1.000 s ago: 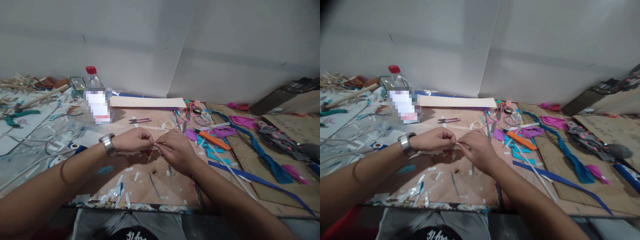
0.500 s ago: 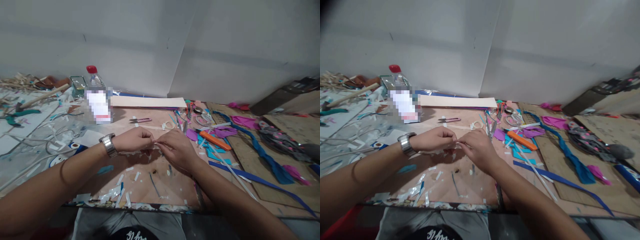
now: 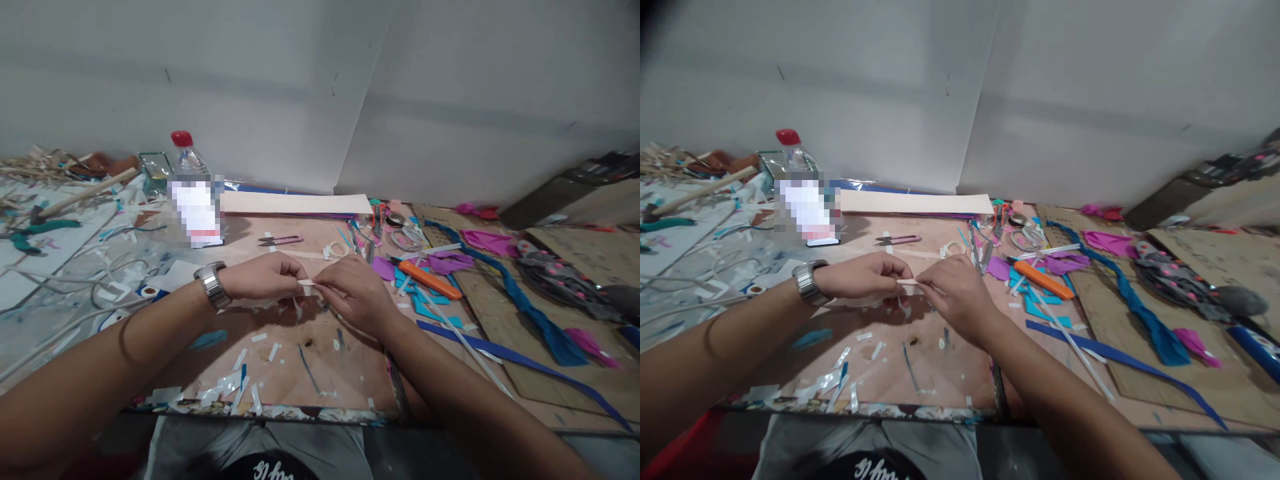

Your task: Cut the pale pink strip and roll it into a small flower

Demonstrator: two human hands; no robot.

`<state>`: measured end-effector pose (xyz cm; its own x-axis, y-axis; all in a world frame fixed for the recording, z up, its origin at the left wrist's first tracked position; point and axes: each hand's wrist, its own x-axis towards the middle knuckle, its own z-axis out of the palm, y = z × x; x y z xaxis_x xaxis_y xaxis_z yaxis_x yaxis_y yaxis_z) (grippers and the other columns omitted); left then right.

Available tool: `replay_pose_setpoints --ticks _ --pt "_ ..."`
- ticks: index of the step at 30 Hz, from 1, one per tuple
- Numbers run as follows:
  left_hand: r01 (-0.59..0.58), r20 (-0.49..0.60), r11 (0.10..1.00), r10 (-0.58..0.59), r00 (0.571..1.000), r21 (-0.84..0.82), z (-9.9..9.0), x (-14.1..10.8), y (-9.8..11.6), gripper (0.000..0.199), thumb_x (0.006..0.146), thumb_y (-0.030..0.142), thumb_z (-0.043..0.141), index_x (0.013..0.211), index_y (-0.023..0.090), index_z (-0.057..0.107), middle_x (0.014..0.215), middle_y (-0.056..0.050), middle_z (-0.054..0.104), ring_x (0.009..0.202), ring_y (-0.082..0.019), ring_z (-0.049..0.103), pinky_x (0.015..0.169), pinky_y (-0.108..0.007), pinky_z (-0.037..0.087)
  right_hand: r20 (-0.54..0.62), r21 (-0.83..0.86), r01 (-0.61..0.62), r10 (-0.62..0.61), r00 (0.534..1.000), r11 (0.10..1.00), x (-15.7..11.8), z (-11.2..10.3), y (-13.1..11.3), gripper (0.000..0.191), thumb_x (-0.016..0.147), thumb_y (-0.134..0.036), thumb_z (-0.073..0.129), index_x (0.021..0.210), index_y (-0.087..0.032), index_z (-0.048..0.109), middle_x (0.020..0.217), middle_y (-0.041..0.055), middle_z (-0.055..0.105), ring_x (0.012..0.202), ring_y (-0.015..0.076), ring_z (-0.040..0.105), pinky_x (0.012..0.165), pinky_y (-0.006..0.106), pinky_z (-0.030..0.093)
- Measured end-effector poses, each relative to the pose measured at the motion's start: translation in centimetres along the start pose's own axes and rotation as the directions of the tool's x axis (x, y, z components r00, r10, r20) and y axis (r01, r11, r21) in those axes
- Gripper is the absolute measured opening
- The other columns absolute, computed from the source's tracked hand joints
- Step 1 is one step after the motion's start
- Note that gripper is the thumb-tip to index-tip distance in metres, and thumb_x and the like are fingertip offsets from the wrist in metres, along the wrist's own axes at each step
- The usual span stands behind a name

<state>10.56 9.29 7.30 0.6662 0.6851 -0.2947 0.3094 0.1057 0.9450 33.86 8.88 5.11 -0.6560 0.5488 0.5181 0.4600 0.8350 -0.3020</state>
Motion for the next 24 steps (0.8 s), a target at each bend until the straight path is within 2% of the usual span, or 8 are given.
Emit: replay_pose_setpoints --ticks 4,8,14,19,21,24 --pt "-0.025 0.056 0.999 0.023 0.998 0.028 -0.12 0.07 -0.32 0.011 0.086 0.024 0.063 0.092 0.016 0.066 0.090 -0.006 0.077 0.070 -0.013 0.071 0.062 -0.022 0.052 -0.014 0.024 0.002 -0.002 1.000 1.000 -0.05 0.07 0.02 0.008 0.098 -0.021 0.063 0.097 -0.021 0.070 0.088 0.0041 0.076 0.083 0.0197 0.067 0.085 0.038 0.043" --pt "-0.018 0.067 0.998 0.014 0.998 0.066 -0.29 0.11 -0.45 0.013 0.086 0.017 0.056 0.094 0.016 0.065 0.095 -0.006 0.078 0.070 -0.012 0.070 0.065 -0.023 0.054 -0.041 0.021 0.028 -0.027 0.999 0.999 -0.04 0.20 0.10 0.009 0.097 -0.020 0.063 0.098 -0.021 0.072 0.088 0.0048 0.077 0.084 0.0202 0.068 0.084 0.038 0.045" --pt "0.009 0.045 0.971 -0.021 0.999 0.237 -0.62 -0.10 -0.09 0.021 0.081 0.011 0.052 0.095 0.017 0.067 0.093 -0.004 0.077 0.066 -0.013 0.069 0.058 -0.021 0.051 -0.050 0.016 0.050 -0.050 0.997 0.999 0.04 0.17 0.16 0.009 0.096 -0.018 0.064 0.097 -0.020 0.072 0.086 0.0039 0.077 0.082 0.0197 0.068 0.084 0.038 0.045" --pt "-0.054 0.035 0.905 0.044 0.998 0.422 -0.55 -0.34 0.27 0.032 0.075 0.005 0.052 0.100 0.017 0.069 0.091 -0.002 0.075 0.073 -0.015 0.069 0.063 -0.021 0.049 -0.042 0.023 0.009 -0.008 0.999 1.000 0.02 0.11 0.18 0.009 0.096 -0.019 0.063 0.096 -0.021 0.072 0.085 0.0038 0.076 0.082 0.0201 0.067 0.084 0.038 0.045" --pt "-0.056 0.033 0.891 0.046 0.998 0.451 -0.40 -0.38 0.36 0.032 0.077 0.005 0.052 0.100 0.017 0.069 0.092 -0.002 0.075 0.076 -0.015 0.069 0.065 -0.021 0.049 -0.043 0.032 -0.011 0.013 0.999 0.999 0.01 0.09 0.21 0.009 0.095 -0.019 0.063 0.097 -0.021 0.072 0.083 0.0040 0.076 0.080 0.0200 0.067 0.083 0.038 0.045" --pt "-0.066 0.023 0.893 0.063 0.998 0.446 -0.04 -0.34 0.40 0.023 0.087 0.013 0.050 0.100 0.017 0.069 0.091 -0.003 0.076 0.073 -0.015 0.069 0.064 -0.022 0.049 -0.042 0.047 -0.024 0.026 0.999 0.999 0.01 0.07 0.22 0.009 0.095 -0.019 0.063 0.096 -0.020 0.072 0.083 0.0041 0.075 0.079 0.0200 0.067 0.083 0.038 0.045"
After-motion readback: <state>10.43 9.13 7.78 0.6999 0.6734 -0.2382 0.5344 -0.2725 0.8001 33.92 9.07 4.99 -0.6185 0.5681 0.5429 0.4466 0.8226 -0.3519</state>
